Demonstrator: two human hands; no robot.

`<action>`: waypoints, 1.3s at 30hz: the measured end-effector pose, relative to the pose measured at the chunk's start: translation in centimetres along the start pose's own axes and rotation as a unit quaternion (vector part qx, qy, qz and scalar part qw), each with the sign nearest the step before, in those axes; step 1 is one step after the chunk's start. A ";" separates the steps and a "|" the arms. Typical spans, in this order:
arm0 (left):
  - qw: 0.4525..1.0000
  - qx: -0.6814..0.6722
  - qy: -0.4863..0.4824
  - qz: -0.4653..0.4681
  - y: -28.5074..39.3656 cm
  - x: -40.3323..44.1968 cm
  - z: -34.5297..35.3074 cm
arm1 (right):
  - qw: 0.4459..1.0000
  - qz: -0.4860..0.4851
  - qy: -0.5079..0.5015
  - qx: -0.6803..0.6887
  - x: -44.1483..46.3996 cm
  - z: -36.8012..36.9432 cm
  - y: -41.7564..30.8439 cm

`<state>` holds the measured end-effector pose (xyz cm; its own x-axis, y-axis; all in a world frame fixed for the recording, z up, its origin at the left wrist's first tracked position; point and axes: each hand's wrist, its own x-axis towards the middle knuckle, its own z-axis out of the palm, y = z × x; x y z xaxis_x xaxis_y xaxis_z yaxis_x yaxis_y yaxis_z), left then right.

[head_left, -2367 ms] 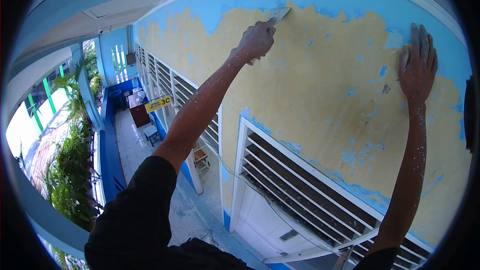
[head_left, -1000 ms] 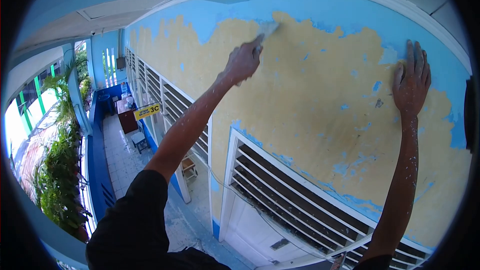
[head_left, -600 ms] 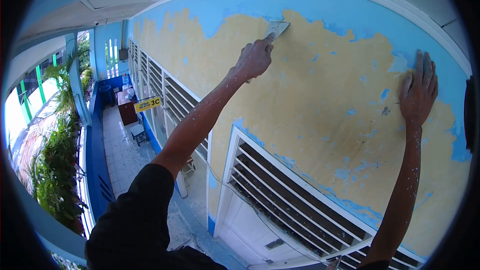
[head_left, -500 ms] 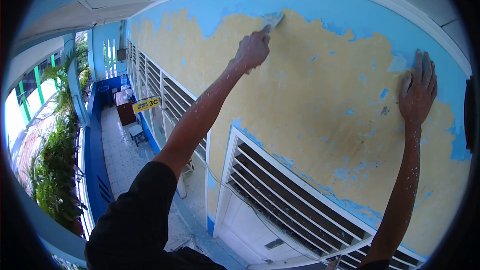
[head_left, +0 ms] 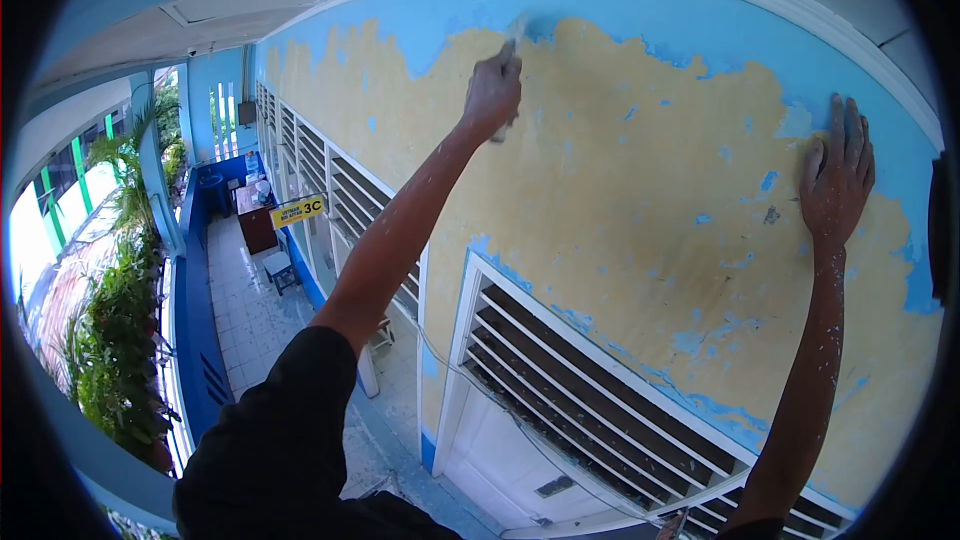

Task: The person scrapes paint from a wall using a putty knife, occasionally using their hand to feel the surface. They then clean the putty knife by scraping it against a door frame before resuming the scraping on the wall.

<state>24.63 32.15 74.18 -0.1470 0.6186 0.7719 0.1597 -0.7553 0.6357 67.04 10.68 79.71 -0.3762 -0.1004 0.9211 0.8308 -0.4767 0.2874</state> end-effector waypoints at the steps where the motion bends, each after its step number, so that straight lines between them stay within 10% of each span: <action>1: 0.996 0.069 -0.056 -0.006 0.1 -1.2 -0.6 | 1.000 0.000 -0.001 -0.001 0.0 0.0 0.0; 23: 0.966 0.223 -0.125 0.043 0.6 -2.2 -1.0 | 0.999 -0.017 -0.004 -0.030 -0.1 0.6 0.0; 26: 0.957 0.214 -0.037 0.191 -2.7 -1.3 0.3 | 0.999 -0.012 0.005 -0.036 0.1 0.4 0.0; 29: 0.972 0.216 -0.094 0.027 1.3 0.2 -0.3 | 0.999 -0.019 0.001 -0.032 0.0 0.3 -0.1; 35: 0.966 0.205 -0.070 0.143 -0.4 -0.3 0.5 | 0.999 -0.006 0.003 -0.033 0.0 0.4 0.1; 39: 0.981 0.176 -0.069 0.034 1.6 0.7 0.3 | 1.000 -0.012 -0.005 -0.028 0.0 0.3 0.1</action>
<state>25.04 31.42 75.72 0.0046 0.6106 0.7919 0.4952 -0.6894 0.5287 67.21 10.93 79.81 -0.3915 -0.0792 0.9168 0.7972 -0.5268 0.2949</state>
